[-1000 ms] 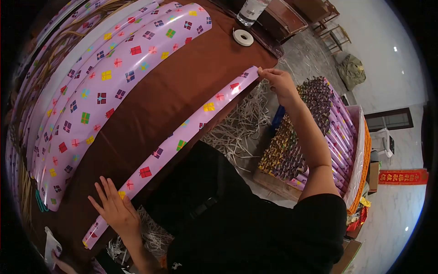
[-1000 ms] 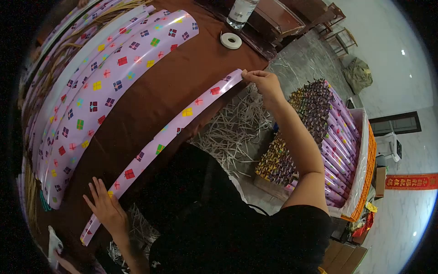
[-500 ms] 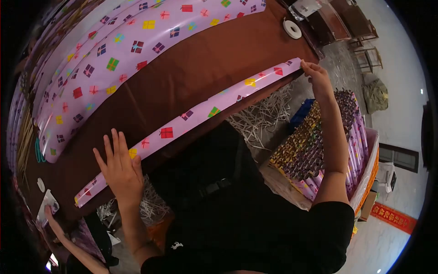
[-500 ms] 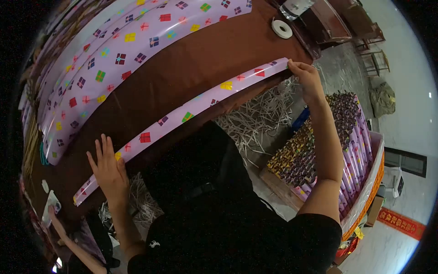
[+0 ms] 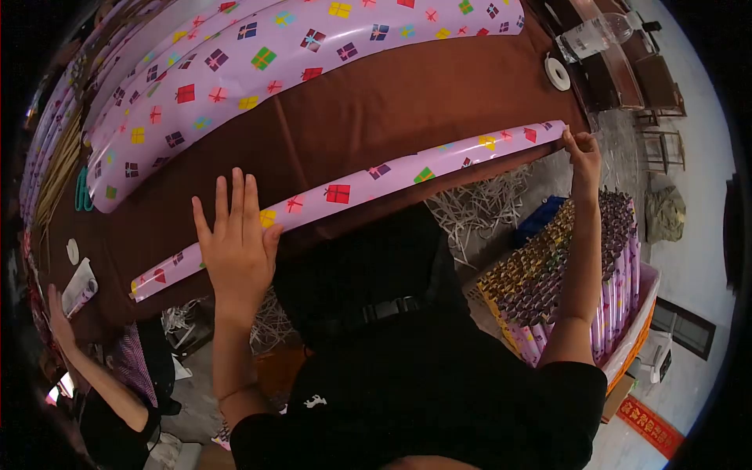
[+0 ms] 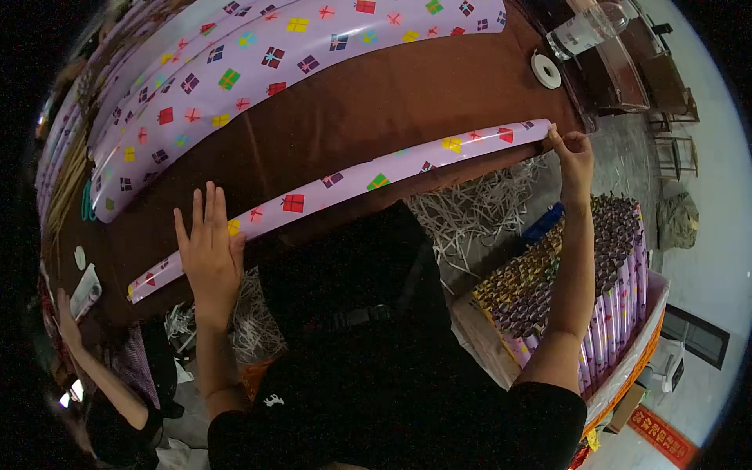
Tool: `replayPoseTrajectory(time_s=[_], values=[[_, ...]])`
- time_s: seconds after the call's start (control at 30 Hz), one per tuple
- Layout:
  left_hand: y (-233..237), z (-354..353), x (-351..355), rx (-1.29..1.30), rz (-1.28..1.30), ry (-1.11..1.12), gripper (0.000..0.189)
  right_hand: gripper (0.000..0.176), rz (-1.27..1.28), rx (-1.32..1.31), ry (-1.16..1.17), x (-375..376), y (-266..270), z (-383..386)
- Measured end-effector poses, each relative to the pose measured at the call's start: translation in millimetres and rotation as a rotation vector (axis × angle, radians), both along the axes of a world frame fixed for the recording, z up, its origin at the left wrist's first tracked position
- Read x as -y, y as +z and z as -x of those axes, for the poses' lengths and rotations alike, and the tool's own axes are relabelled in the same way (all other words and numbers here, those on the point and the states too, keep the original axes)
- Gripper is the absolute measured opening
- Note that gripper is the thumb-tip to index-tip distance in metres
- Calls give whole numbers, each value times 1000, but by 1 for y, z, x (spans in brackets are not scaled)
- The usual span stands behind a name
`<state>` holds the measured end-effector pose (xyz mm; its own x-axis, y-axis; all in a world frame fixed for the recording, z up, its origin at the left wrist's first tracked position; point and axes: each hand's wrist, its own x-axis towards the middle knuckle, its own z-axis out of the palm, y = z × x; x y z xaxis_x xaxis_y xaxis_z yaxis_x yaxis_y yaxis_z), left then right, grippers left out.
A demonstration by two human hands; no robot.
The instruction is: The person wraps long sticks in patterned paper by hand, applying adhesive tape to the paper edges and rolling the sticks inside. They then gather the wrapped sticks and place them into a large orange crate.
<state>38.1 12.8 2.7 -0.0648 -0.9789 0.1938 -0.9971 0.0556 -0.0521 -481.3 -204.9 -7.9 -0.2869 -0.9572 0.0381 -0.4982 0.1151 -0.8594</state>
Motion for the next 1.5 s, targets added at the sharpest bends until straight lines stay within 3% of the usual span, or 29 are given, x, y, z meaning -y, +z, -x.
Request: replayPoseTrajectory(time_s=[0.1,0.17,0.2,0.27,0.3,0.33,0.4,0.47,0.53,0.6,0.73,0.87,1.2,1.27,1.37,1.5], values=[[2,0,0,-5,-1,-1,57,24,65,161,210,3,-8,15],[2,0,0,-9,10,5,56,17,263,-60,218,4,-19,27],[1,0,-1,-15,12,3,56,22,447,-39,79,0,-23,13],[2,1,0,-21,21,-15,56,35,771,-517,-3,-25,14,-68],[3,2,1,-23,14,-4,56,46,852,-449,186,-38,20,-102],[3,2,1,-23,6,1,56,52,889,-629,367,-52,34,-143],[3,2,1,-21,24,-38,55,65,755,-625,778,-87,42,-226],[5,2,1,-25,-2,-13,53,83,743,-575,1040,-117,27,-287],[6,2,2,-53,-2,-24,52,88,635,-460,1138,-138,16,-328],[1,-3,1,-21,-2,-46,52,83,500,-548,1055,-152,15,-344],[5,2,0,-27,-36,-12,52,81,594,-637,918,-143,6,-319],[4,1,2,-46,-29,-11,53,73,566,-864,751,-109,-4,-248],[9,2,5,-46,-45,-11,53,78,577,-1076,250,-16,-21,-46],[10,0,3,-65,-46,-11,53,79,620,-1132,254,-21,-17,-53],[9,1,5,-62,-43,-26,53,92,696,-937,228,-40,-12,-105],[6,-2,4,-55,-34,-46,53,92,683,-766,754,-104,-3,-233]])
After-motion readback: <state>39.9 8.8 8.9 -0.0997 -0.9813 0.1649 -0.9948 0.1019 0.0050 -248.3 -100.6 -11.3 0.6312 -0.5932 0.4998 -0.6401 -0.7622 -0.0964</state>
